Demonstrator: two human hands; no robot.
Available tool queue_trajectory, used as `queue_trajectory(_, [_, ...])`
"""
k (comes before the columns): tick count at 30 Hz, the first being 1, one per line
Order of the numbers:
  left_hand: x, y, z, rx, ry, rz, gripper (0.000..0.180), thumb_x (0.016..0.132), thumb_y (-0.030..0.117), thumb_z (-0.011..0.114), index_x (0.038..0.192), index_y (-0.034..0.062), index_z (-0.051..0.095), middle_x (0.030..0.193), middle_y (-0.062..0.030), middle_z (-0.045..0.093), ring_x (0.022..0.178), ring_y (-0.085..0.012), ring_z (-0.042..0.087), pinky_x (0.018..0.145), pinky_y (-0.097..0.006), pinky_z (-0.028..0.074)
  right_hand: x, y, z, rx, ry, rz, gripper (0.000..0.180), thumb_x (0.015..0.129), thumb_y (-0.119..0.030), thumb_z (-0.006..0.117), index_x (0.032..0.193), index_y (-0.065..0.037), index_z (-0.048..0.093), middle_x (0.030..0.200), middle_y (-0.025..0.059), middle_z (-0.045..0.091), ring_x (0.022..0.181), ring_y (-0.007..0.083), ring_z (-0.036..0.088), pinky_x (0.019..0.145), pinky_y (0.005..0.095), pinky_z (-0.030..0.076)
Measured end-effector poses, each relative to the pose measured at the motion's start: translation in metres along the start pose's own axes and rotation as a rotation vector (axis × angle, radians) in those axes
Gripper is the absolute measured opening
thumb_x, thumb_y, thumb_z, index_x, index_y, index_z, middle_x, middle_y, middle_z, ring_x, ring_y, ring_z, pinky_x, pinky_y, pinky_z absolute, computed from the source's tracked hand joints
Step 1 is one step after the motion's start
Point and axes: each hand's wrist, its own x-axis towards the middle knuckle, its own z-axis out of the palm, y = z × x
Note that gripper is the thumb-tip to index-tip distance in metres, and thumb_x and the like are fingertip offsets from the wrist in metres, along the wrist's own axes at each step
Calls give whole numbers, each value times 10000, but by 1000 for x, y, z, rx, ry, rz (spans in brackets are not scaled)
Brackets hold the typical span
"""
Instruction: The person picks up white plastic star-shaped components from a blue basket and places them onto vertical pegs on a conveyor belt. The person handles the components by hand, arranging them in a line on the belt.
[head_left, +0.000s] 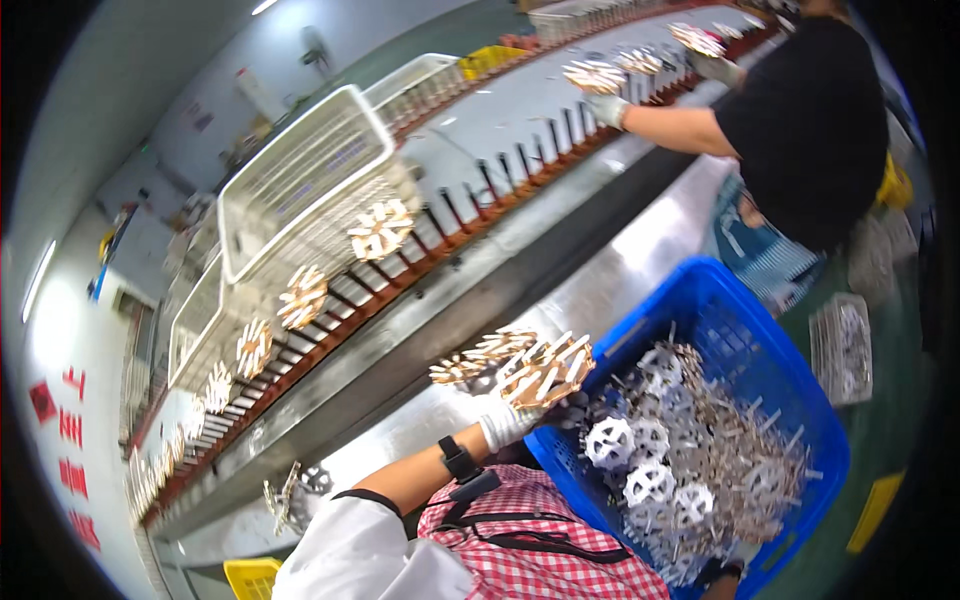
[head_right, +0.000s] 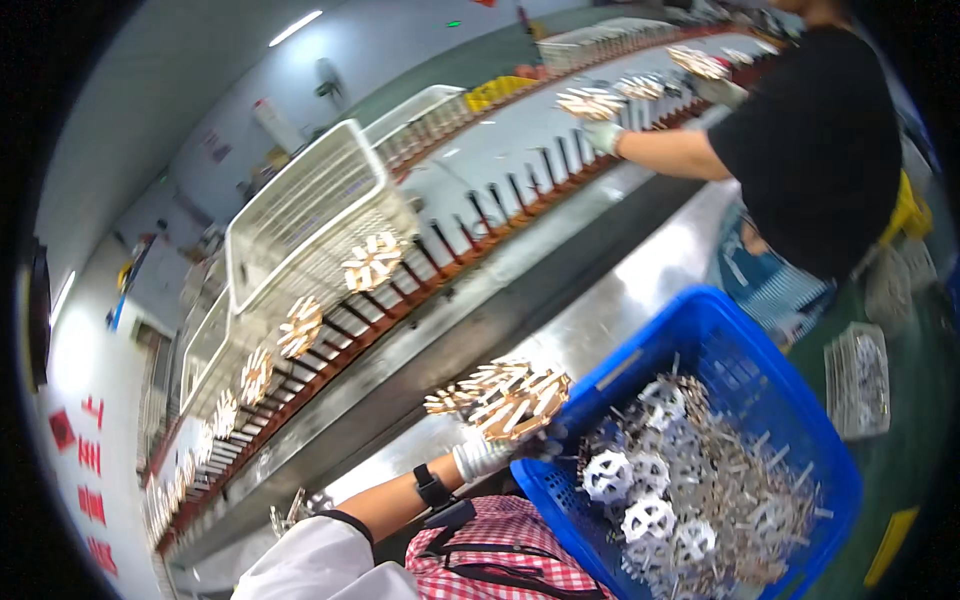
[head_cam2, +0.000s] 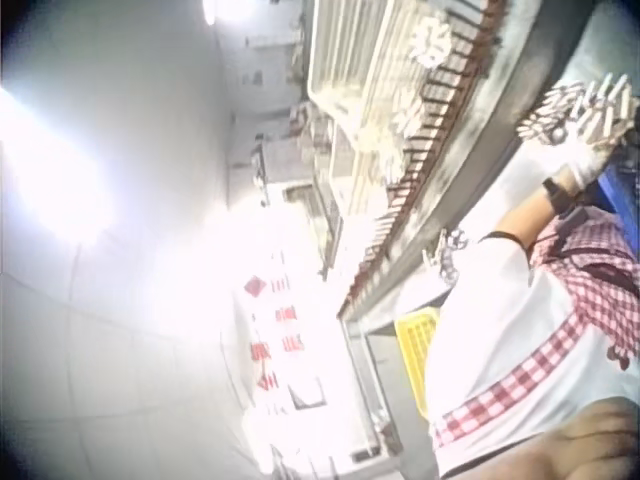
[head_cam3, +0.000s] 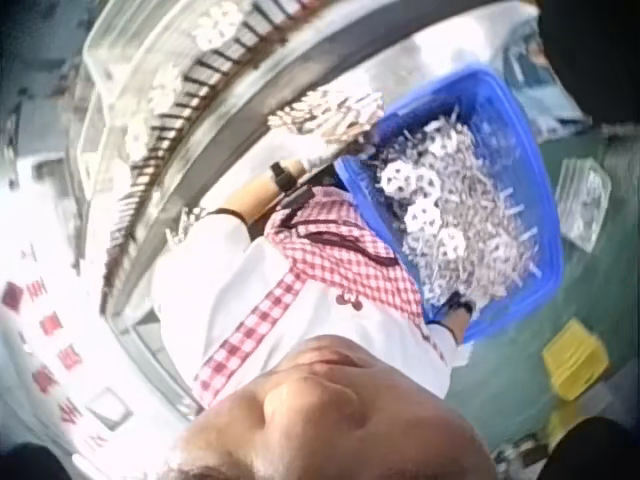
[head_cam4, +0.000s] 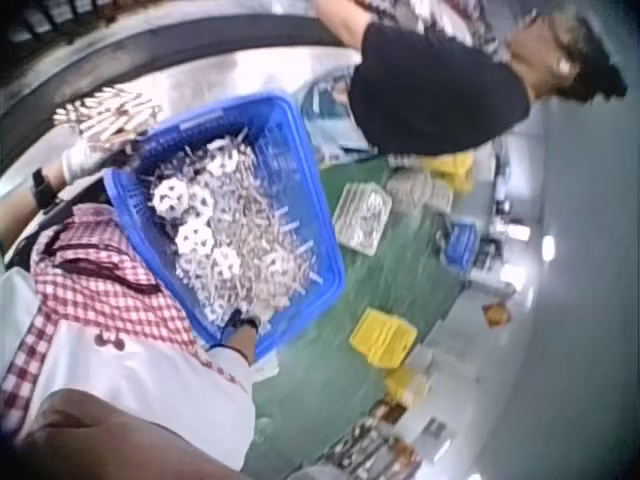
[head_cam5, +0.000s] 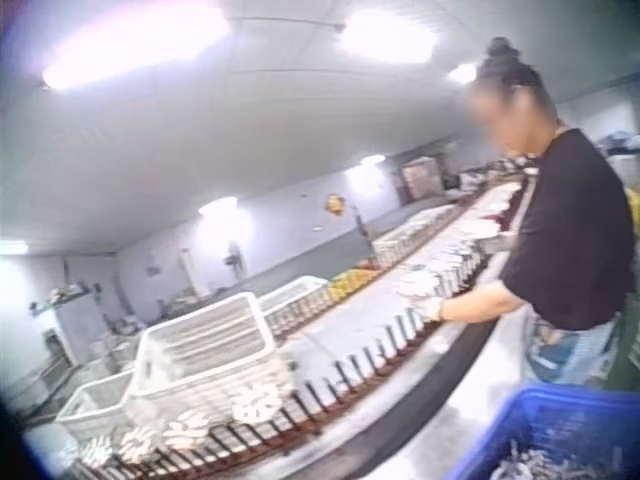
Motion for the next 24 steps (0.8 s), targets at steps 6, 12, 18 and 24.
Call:
queue_trajectory(6, [-67,108,-31,1094,557,395,458,972,365,485,1315,63,458,1240,-149,566,1095,-261,598,903,-379,521,-65,-82,4,363,-63,-3,346,826,-331,647,1065,-82,625,1011,123,654,904,271,637,790,396,519])
queue_trajectory(12, [-122,183,-56,1675,686,780,434,968,345,482,1300,65,474,1247,-145,565,1112,-269,583,916,-391,502,-129,-121,5,880,-212,25,377,829,-346,648,1096,-82,612,1038,120,648,926,266,632,805,395,517])
queue_trajectory(18, [-108,256,-90,1976,1090,1065,412,964,324,479,1284,66,491,1254,-142,564,1129,-277,568,930,-403,483,-216,-167,30,1218,-520,68,407,833,-360,648,1127,-82,600,1065,117,641,948,261,626,820,394,514])
queue_trajectory(24, [-86,310,-114,2008,1309,1049,391,960,304,476,1269,67,507,1262,-138,562,1147,-286,552,944,-415,464,-295,-186,54,1310,-696,126,439,836,-375,648,1158,-82,588,1093,114,634,970,256,620,834,393,512])
